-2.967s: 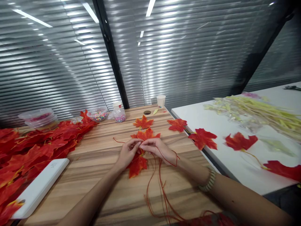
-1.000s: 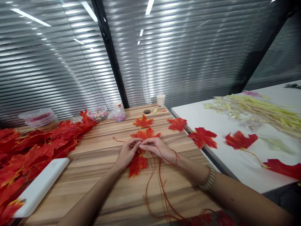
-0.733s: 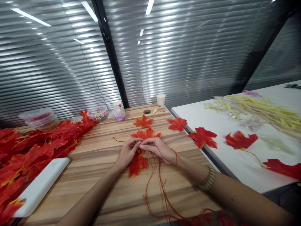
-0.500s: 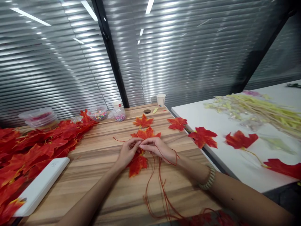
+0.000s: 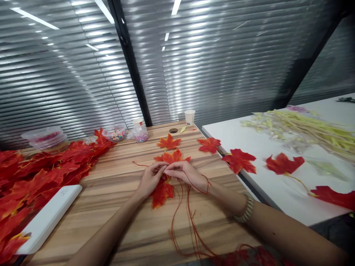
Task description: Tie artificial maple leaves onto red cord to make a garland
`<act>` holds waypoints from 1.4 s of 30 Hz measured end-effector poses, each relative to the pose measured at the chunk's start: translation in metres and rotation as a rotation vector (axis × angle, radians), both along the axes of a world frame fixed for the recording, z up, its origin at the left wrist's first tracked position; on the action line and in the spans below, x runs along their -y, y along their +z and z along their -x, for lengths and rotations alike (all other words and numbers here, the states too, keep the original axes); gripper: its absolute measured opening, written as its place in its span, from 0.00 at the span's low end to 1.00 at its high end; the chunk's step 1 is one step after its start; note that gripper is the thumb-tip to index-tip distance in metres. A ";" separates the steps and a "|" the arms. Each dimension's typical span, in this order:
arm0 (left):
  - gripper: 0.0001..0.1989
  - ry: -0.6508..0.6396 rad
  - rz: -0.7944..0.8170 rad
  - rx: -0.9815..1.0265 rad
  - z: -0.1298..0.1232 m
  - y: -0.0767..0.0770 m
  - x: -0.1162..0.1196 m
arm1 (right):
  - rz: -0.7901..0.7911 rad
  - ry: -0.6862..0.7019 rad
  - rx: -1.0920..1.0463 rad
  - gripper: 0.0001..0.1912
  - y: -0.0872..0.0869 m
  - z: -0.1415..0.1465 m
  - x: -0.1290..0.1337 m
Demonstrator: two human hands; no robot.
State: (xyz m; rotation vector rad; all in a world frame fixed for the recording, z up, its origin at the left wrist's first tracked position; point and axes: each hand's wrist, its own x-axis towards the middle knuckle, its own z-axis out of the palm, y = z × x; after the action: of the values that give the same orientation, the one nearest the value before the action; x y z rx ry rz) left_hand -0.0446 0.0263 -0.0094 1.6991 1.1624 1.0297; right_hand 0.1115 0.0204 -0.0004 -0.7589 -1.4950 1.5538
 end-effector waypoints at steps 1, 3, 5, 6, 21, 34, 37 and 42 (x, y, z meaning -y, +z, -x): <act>0.11 -0.001 0.002 0.001 0.000 0.000 0.000 | 0.001 0.001 0.000 0.12 0.000 0.000 0.000; 0.11 0.001 -0.002 0.000 0.000 0.001 0.000 | -0.002 -0.003 0.003 0.12 0.000 0.000 0.000; 0.11 0.001 -0.013 -0.006 -0.001 0.001 0.000 | -0.009 -0.009 0.010 0.12 0.000 0.000 0.000; 0.10 0.000 -0.021 -0.010 -0.001 0.000 0.000 | -0.011 -0.011 0.013 0.12 0.001 0.000 0.000; 0.11 -0.010 -0.065 -0.065 0.001 -0.002 0.000 | 0.023 -0.011 0.057 0.14 0.004 0.000 0.001; 0.09 -0.005 -0.099 -0.106 -0.002 0.003 0.002 | 0.004 -0.006 0.071 0.16 0.002 0.000 0.000; 0.10 -0.013 -0.099 -0.115 -0.002 0.004 0.003 | 0.009 -0.007 0.073 0.16 0.003 0.000 0.001; 0.10 -0.022 -0.089 -0.112 -0.001 0.003 0.003 | 0.013 -0.002 0.064 0.14 0.001 0.000 0.000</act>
State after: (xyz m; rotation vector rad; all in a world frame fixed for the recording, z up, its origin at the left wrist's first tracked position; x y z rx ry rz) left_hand -0.0433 0.0236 -0.0064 1.8559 1.1818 0.9964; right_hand 0.1114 0.0206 0.0009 -0.8242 -1.5315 1.5519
